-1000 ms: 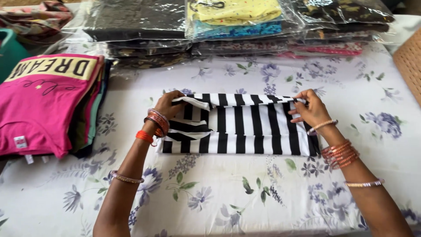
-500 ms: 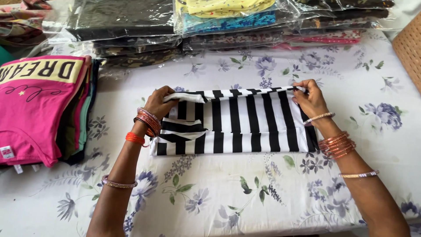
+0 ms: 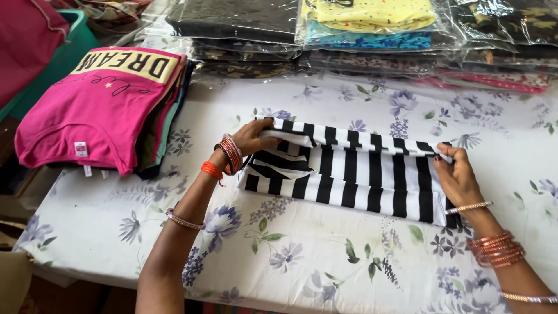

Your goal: The recorder is folding different t-shirts on a table.

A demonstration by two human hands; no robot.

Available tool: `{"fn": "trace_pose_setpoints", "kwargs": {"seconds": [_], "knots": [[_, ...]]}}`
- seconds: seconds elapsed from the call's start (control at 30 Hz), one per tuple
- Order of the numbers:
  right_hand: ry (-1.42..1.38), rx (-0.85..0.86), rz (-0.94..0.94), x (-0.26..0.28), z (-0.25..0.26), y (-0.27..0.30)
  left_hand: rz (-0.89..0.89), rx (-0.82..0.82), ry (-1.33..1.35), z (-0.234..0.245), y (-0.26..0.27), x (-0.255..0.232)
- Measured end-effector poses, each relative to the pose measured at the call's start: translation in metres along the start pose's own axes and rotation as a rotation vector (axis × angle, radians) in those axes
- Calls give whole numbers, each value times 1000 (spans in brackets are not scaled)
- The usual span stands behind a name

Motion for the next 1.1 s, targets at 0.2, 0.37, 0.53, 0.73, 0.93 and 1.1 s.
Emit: {"fn": "trace_pose_setpoints", "kwargs": {"seconds": [0.2,0.37,0.53,0.73,0.93,1.1], "knots": [[209,62,108,-10,2,10,-224,32,-510,-12,22,19],[342,110,144,7,2,12,-279,-203,-719,16,22,22],[343,126,116,-1,2,11,-17,-465,-177,44,12,-9],[360,112,146,-6,2,12,186,-401,-268,24,-15,-11],[394,99,111,12,6,16,141,-621,56,25,-35,33],[474,125,60,18,14,20,-82,-613,-207,9,-38,42]]}}
Point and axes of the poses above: each hand's wrist, its own y-axis away from the middle knuckle, its own z-axis out of the back of the hand, x = y × z, the point moved 4 cm from there along -y, towards the middle knuckle, and after that the axes turned 10 degrees about y, right-handed, at the moved point
